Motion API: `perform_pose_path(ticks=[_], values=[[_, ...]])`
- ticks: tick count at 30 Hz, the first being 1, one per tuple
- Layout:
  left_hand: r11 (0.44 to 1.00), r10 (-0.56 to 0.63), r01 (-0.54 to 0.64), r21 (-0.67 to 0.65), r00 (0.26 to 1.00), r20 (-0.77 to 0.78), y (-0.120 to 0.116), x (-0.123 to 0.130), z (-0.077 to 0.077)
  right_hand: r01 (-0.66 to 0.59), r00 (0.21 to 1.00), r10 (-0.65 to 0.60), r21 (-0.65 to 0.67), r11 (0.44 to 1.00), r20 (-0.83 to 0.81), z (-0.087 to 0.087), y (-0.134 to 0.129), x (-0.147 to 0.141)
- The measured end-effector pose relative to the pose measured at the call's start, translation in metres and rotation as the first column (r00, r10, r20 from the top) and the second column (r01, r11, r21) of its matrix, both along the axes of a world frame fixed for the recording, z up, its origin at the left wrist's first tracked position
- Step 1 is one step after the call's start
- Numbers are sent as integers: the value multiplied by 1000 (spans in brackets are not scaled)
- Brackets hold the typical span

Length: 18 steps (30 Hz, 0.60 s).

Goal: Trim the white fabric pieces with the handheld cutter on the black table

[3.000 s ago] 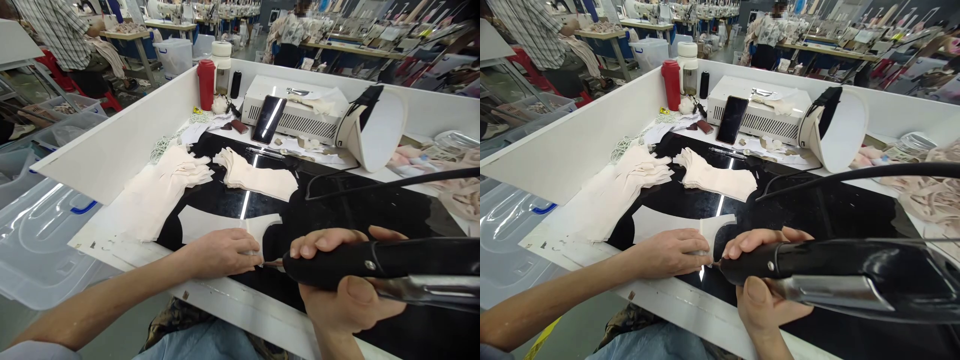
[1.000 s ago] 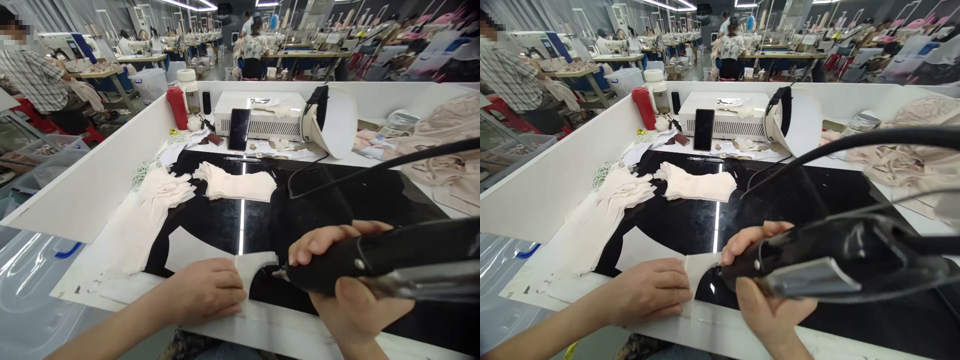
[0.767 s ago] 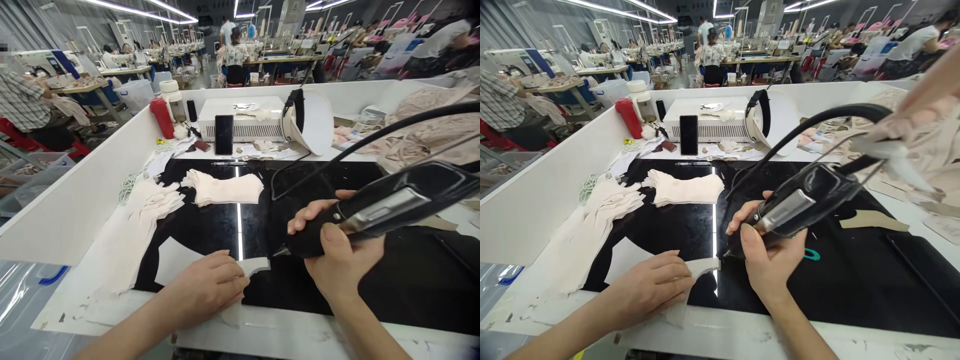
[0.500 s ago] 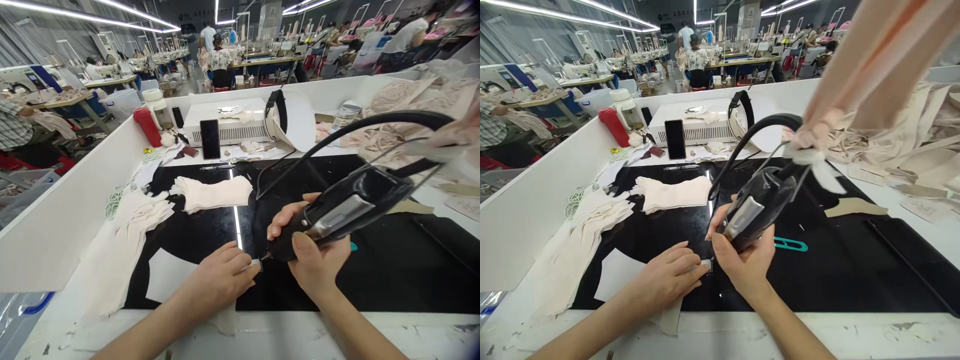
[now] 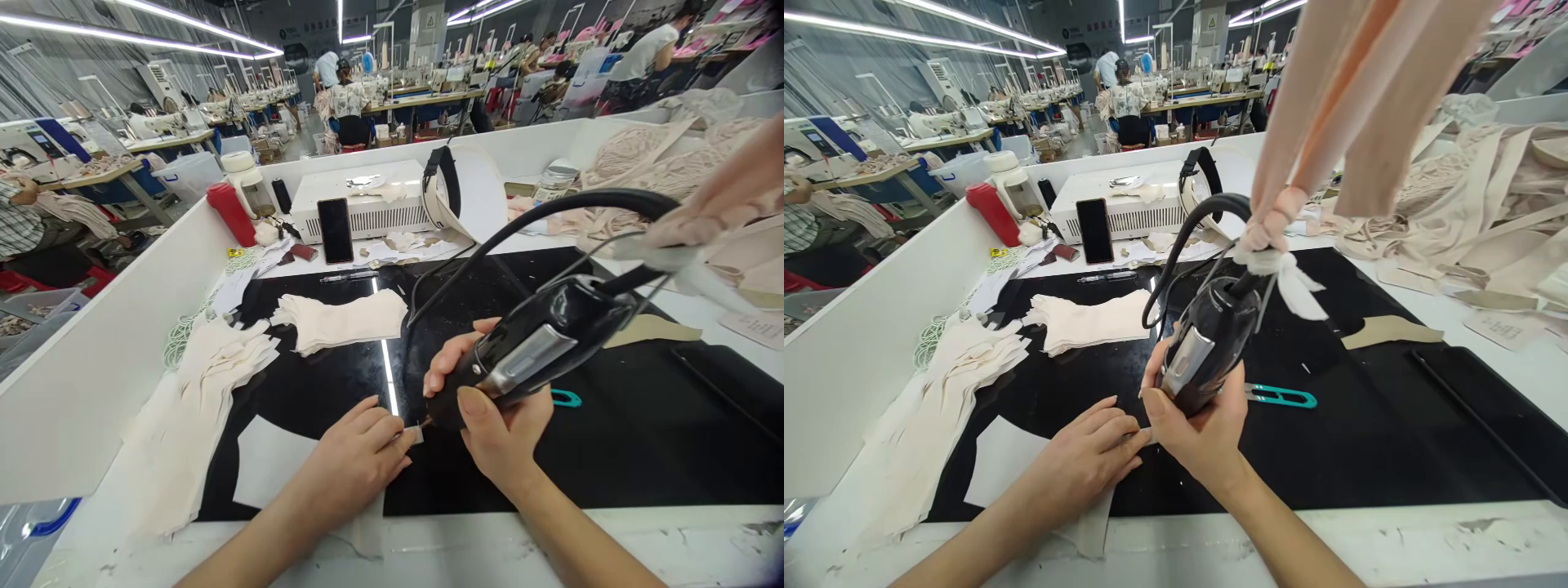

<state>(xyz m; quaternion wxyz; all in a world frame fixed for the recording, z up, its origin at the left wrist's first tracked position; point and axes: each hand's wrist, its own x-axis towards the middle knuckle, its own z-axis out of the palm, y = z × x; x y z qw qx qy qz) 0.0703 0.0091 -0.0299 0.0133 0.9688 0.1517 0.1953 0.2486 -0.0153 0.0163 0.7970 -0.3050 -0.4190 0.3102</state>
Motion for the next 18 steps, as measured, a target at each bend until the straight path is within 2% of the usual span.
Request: perform_pose_path(ticks=[13, 18], values=[[1000, -1, 1, -13, 1000, 14, 2, 0, -5, -19, 1000, 19, 11, 1000, 14, -3, 2, 3], [1000, 3, -3, 5, 1000, 14, 1, 1, -3, -15, 998, 13, 19, 1000, 68, -4, 1, 2]])
